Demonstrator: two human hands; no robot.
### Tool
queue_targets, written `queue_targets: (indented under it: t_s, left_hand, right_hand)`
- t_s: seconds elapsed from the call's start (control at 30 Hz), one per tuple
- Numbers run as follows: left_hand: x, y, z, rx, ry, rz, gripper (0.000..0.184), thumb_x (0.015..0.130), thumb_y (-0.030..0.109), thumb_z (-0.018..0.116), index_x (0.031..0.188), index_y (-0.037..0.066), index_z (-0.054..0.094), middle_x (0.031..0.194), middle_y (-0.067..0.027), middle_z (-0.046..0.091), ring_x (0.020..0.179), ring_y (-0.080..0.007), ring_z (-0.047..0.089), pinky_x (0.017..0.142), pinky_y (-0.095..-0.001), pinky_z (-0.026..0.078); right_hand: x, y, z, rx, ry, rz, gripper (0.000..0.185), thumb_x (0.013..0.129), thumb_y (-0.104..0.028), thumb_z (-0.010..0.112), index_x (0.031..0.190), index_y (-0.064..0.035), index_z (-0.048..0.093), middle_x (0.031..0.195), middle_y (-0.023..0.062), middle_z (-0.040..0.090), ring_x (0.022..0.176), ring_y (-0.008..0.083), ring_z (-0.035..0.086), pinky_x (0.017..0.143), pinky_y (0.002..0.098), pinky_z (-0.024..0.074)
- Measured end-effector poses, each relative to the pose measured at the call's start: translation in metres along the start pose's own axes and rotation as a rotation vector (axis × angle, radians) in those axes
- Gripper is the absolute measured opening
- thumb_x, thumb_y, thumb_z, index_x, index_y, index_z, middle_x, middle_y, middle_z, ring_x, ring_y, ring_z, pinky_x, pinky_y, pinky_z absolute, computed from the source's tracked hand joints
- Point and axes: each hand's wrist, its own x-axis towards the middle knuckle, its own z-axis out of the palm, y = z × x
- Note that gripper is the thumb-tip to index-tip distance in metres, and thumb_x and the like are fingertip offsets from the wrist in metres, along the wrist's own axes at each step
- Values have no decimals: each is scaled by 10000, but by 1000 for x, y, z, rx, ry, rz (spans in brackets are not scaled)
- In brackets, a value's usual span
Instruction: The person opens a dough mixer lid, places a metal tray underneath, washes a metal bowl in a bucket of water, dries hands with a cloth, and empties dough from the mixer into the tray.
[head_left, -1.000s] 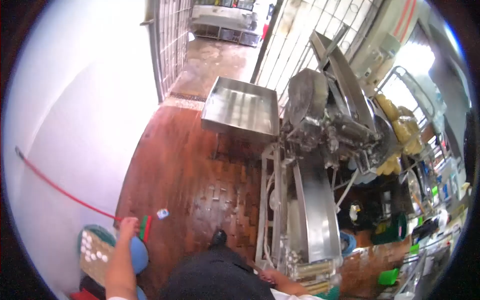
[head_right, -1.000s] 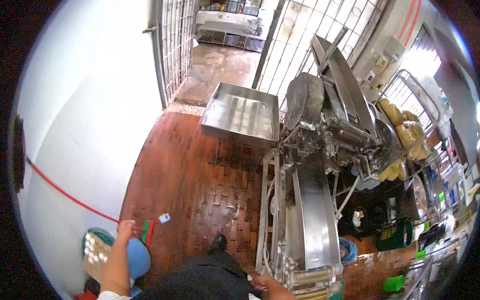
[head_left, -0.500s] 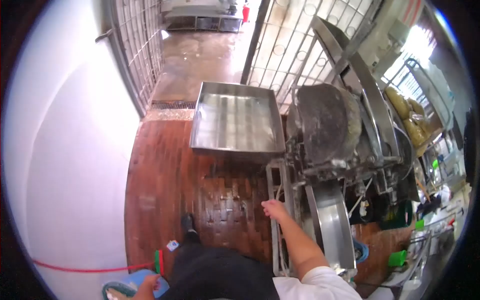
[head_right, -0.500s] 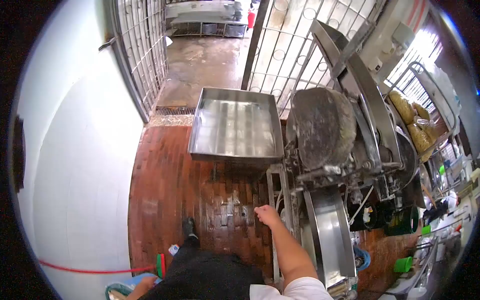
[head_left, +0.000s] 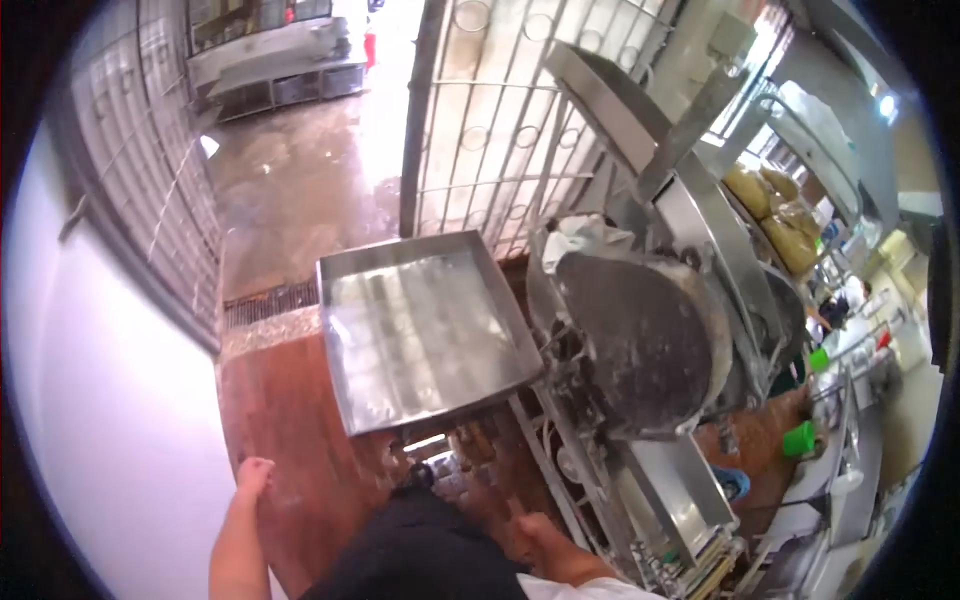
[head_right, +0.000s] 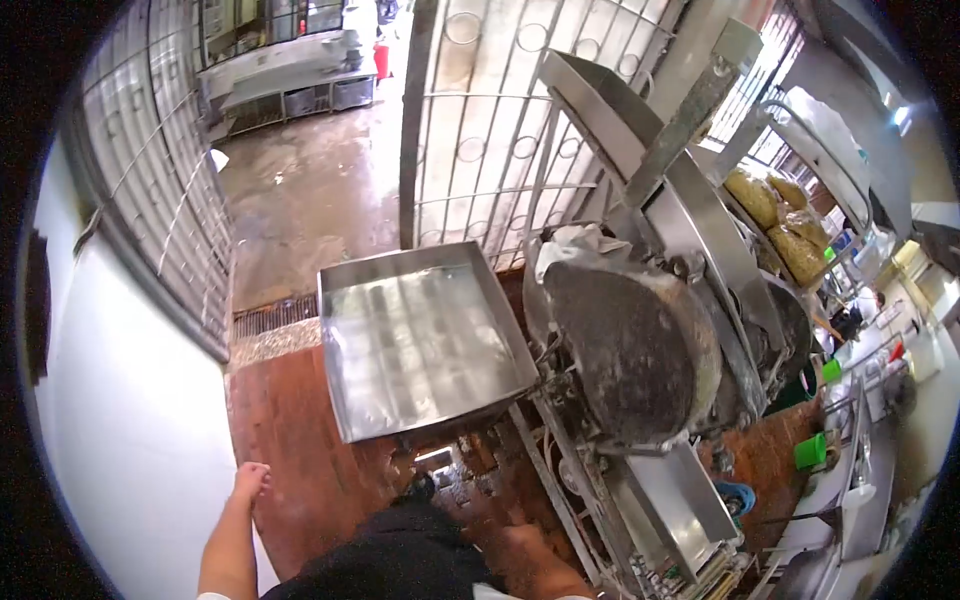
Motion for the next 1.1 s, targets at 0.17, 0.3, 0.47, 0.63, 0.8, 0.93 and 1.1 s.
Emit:
queue_targets:
  t_s: [0.17,0.3,0.47,0.63,0.8,0.93,1.1]
  left_hand:
    - [47,147,80,307,-156,270,380,812,299,697,1026,-14,666,956,-152,692,885,-240,655,798,-346,509]
    - [59,226,126,557,-475,270,424,801,324,713,1057,-9,654,996,-170,683,922,-252,653,830,-350,501]
    - [203,353,143,596,-356,600,424,850,338,650,1114,8,618,1026,-185,666,955,-285,638,832,-371,489]
    - [331,509,223,686,-310,653,590,928,526,460,1162,1,589,1108,-212,639,1067,-324,600,921,-392,437]
    - [401,573,305,1037,-187,659,686,892,586,468,1176,-28,579,1159,-263,604,1141,-386,554,953,-453,426]
    - [414,577,346,1204,-270,790,656,871,545,506,1175,-31,582,1186,-274,585,1141,-391,555,953,-456,445]
    - [446,559,360,1449,-298,914,530,852,453,563,1121,-1,613,1172,-257,598,1112,-375,580,940,-439,468]
  right_hand:
    - [14,-141,-113,352,134,136,445,826,-456,638,943,-31,703,968,154,685,963,268,642,840,399,480]
    - [7,-252,-213,783,332,64,418,780,-420,698,985,-56,698,968,170,687,958,294,639,869,401,477]
    - [19,-316,-243,763,777,293,483,785,-398,700,1145,-79,648,1048,164,669,971,283,632,861,389,490]
    - [106,-308,-95,1508,543,771,490,781,-384,705,1120,-35,649,1026,183,663,939,289,638,796,398,503]
    - [85,-380,-92,1196,392,764,493,755,-387,751,1057,-5,674,916,135,685,839,258,642,715,382,499]
    - [91,-387,-139,1406,873,931,397,729,-314,781,930,6,658,827,100,677,776,218,625,678,366,490]
    - [160,-365,-127,1386,1163,1093,214,675,-150,742,670,-35,562,675,75,621,627,185,577,583,371,475]
